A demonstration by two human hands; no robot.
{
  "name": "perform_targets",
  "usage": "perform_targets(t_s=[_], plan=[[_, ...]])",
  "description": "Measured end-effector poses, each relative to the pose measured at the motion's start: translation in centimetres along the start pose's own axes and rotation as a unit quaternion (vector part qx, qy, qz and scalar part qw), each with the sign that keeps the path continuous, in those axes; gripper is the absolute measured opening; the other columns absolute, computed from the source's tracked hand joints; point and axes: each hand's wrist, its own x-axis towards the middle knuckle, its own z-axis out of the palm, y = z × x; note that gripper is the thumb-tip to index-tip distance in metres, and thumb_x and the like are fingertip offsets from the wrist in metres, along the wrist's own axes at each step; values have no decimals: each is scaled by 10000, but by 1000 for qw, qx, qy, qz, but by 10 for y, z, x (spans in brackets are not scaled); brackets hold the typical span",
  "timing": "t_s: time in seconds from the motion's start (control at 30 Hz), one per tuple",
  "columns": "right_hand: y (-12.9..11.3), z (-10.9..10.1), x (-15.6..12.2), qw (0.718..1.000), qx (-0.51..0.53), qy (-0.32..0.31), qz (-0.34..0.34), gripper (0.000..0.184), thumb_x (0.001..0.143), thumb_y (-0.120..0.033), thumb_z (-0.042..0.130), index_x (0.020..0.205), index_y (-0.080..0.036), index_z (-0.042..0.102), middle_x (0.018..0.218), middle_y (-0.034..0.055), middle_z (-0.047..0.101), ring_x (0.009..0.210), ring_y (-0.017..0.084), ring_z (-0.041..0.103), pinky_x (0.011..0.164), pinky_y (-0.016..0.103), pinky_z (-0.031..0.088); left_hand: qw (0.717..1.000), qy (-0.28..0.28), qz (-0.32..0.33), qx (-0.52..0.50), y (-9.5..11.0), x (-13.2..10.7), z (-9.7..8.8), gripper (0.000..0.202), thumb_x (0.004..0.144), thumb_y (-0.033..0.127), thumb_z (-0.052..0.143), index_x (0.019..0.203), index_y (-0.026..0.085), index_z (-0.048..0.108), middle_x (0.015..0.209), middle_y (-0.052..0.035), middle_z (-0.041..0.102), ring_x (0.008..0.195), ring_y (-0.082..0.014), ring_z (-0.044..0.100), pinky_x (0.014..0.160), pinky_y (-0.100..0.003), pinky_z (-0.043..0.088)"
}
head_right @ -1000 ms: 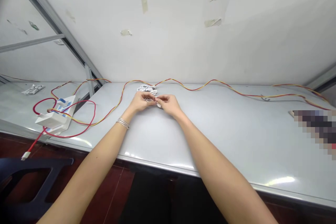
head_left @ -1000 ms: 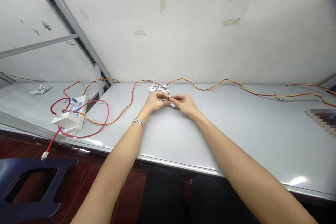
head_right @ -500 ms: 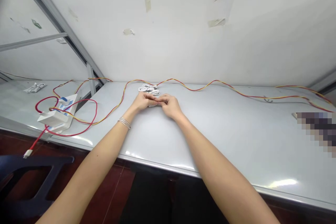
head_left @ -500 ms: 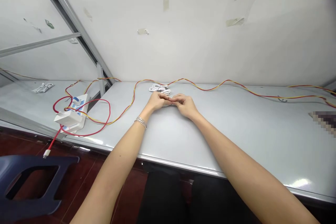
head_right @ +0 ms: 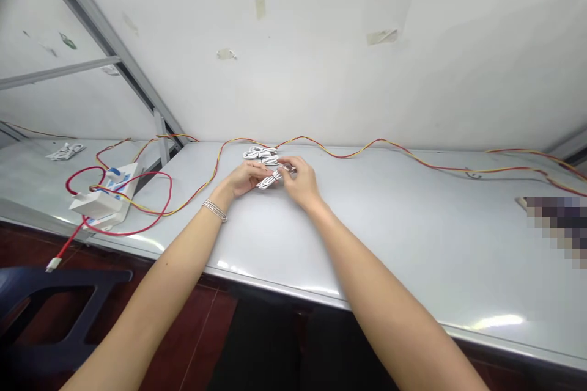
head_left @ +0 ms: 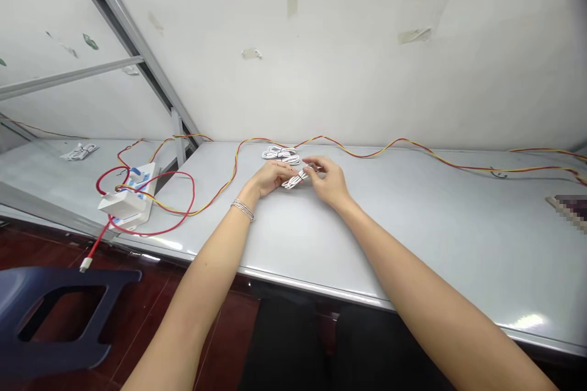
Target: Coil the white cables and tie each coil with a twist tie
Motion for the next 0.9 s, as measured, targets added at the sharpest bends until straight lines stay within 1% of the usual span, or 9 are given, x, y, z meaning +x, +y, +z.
perform_targets(t_s=[0.13, 0.23, 0.33, 0.47, 0.57, 0.67, 0.73, 0.8, 0.9], plan=[[-5, 0, 0, 999, 2, 35, -24, 184, 884, -309, 632, 973, -188, 739, 1073, 114, 712, 957, 231, 663, 817, 358, 522, 996, -41, -51, -65, 1, 0, -3, 244, 646, 269, 872, 707, 117, 690, 751, -92, 726, 793, -203, 709, 717, -289, 477], [-7, 1, 0, 999, 31, 41, -5, 186, 894, -326, 638, 964, -182, 731, 1072, 117, 709, 956, 224, 665, 825, 348, 526, 993, -65, -66, -77, 1, 0, -4, 251, 643, 275, 882, 711, 121, 695, 747, -89, 718, 765, -198, 703, 685, -280, 481], [-6, 3, 0, 998, 48, 44, -2, 198, 890, -355, 639, 950, -187, 725, 1102, 116, 705, 979, 225, 669, 850, 349, 537, 992, -77, -73, -75, 0, 0, -4, 252, 644, 268, 885, 694, 118, 689, 719, -85, 707, 735, -197, 705, 721, -298, 516], [-1, 2, 0, 1000, 15, 4, 16, 247, 932, -393, 569, 940, -201, 724, 1097, 107, 741, 1051, 251, 676, 926, 393, 532, 994, -40, -56, -84, -1, 2, -4, 177, 649, 189, 841, 714, 107, 698, 736, -80, 717, 746, -192, 704, 795, -332, 554], [1, 2, -1, 998, 11, -60, 14, 280, 939, -358, 539, 1092, -198, 709, 1202, 110, 737, 1142, 258, 667, 1001, 417, 509, 993, 7, -25, -115, -2, 4, -3, 145, 671, 141, 773, 807, 114, 733, 781, -69, 728, 731, -163, 685, 800, -334, 563], [0, 4, -5, 995, 25, -100, -11, 403, 870, -332, 642, 1251, -204, 632, 1314, 112, 693, 1184, 250, 657, 1016, 400, 506, 992, 34, 13, -119, -2, 5, -1, 192, 661, 148, 758, 851, 123, 744, 798, -58, 721, 701, -140, 664, 765, -322, 564], [-1, 6, -7, 995, 36, -97, 9, 474, 843, -377, 697, 1270, -200, 590, 1222, 114, 727, 1091, 242, 688, 957, 384, 524, 994, 59, 27, -93, -2, 6, 2, 173, 621, 145, 760, 791, 124, 737, 773, -54, 718, 671, -139, 651, 729, -319, 557], [1, 7, -7, 993, 59, -84, 63, 518, 842, -453, 697, 1266, -189, 560, 998, 87, 763, 891, 222, 705, 827, 359, 537, 994, 90, 38, -57, -2, 7, 7, 117, 594, 155, 760, 699, 126, 717, 711, -39, 704, 618, -135, 627, 688, -313, 538], [1, 6, -6, 980, 115, -84, 141, 652, 819, -521, 685, 1339, -175, 499, 759, 21, 724, 645, 181, 623, 645, 310, 488, 989, 127, 73, 13, -1, 7, 13, 134, 612, 228, 781, 612, 133, 686, 602, -3, 640, 534, -112, 570, 622, -295, 493]])
